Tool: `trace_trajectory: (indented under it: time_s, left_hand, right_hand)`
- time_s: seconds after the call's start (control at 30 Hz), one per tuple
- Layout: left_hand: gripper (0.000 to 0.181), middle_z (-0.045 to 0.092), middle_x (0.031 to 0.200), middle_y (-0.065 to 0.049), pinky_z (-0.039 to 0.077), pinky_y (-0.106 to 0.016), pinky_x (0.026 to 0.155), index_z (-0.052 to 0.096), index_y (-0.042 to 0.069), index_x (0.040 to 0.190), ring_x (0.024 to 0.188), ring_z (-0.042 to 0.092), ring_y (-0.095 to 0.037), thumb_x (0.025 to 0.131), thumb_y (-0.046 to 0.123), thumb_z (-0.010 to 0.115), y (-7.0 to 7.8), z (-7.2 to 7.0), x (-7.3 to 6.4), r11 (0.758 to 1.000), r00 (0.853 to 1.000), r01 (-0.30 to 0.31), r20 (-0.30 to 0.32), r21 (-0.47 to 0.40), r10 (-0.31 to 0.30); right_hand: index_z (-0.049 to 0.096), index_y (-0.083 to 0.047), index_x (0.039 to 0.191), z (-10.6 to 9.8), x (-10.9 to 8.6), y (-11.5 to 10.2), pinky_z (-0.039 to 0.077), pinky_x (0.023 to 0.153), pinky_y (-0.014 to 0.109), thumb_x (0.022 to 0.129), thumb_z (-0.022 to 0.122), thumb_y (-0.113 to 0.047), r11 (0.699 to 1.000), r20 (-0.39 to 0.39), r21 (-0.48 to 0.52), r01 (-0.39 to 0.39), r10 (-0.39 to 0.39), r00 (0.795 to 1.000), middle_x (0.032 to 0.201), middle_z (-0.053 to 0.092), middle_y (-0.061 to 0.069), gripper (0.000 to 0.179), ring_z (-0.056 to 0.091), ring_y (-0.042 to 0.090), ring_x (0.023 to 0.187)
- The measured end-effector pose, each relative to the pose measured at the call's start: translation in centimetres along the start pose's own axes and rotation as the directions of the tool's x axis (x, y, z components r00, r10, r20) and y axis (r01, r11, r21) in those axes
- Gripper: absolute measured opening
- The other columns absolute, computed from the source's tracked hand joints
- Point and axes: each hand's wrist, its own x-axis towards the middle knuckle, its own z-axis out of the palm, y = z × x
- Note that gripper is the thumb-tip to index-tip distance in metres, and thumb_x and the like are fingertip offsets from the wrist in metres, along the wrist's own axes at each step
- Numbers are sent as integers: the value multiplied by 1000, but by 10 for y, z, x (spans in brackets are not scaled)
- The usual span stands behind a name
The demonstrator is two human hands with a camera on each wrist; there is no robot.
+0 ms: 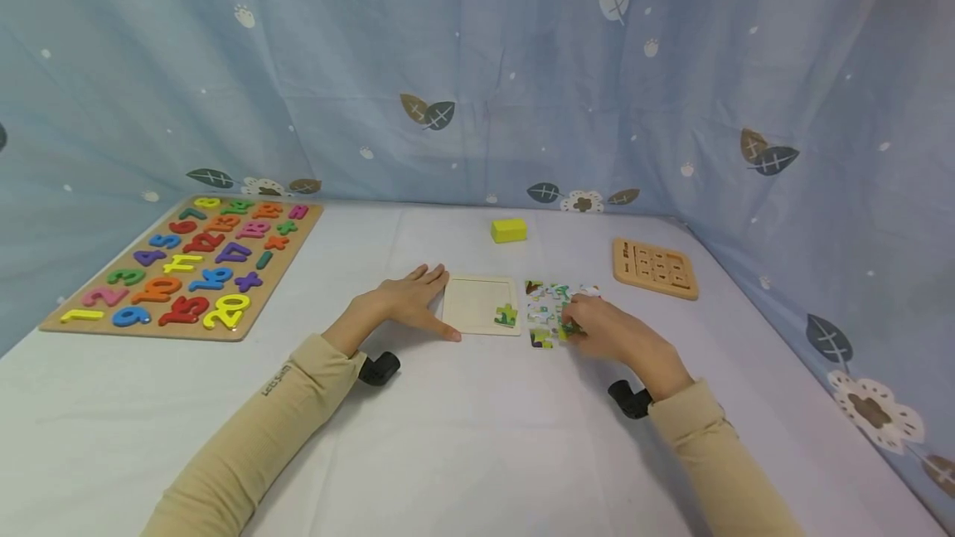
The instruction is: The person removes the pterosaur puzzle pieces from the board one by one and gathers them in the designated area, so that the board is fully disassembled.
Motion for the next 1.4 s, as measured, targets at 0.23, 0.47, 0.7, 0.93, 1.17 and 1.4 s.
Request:
trace_trajectory:
  time_s: [0.23,0.47,0.7,0.93,1.17,1.4]
  left_hand:
    - [116,-1,164,-3,20,-58,115,5,13,156,151,-1,-28,75,72,63,0,0,0,1000,1000,2,5,-3,-2]
    - [116,0,164,-3,21,-57,115,6,13,156,151,-1,-27,75,73,63,0,0,0,1000,1000,3,4,0,-3]
    - [116,0,164,-3,22,-57,115,6,13,156,151,-1,-28,75,73,62,0,0,0,1000,1000,2,4,1,-2]
    - [116,-1,164,-3,22,-57,115,5,13,156,151,-1,-28,75,74,62,-1,0,0,1000,1000,-4,10,3,4]
    - [116,0,164,-3,23,-56,115,5,13,156,151,-1,-28,75,73,62,-1,0,1,1000,1000,-4,6,8,4]
    - [115,0,164,-3,22,-58,114,6,13,156,151,-1,-28,75,72,62,0,-1,-2,1000,1000,-6,7,6,6]
  right_hand:
    - [68,-1,98,3,-5,2,49,69,31,83,69,0,999,28,12,-47,47,999,90,60,4,15,55,13,81]
    - [69,-1,96,7,-4,4,48,66,27,82,71,0,1000,20,-8,-24,24,1000,88,60,2,14,53,11,78]
    - [70,-1,95,7,-4,4,45,64,26,82,72,-2,1000,16,13,-16,16,1000,85,58,2,14,50,11,75]
    - [71,1,100,5,-4,3,47,65,28,82,72,-4,999,8,27,-25,24,1000,85,58,3,19,53,13,76]
    - [71,3,101,-1,2,-1,51,75,37,82,72,-6,1000,-32,19,-3,3,999,88,61,7,21,57,18,78]
    - [68,6,109,-4,19,-12,50,71,34,86,68,-9,999,-23,52,-15,16,1000,96,64,12,27,60,21,82]
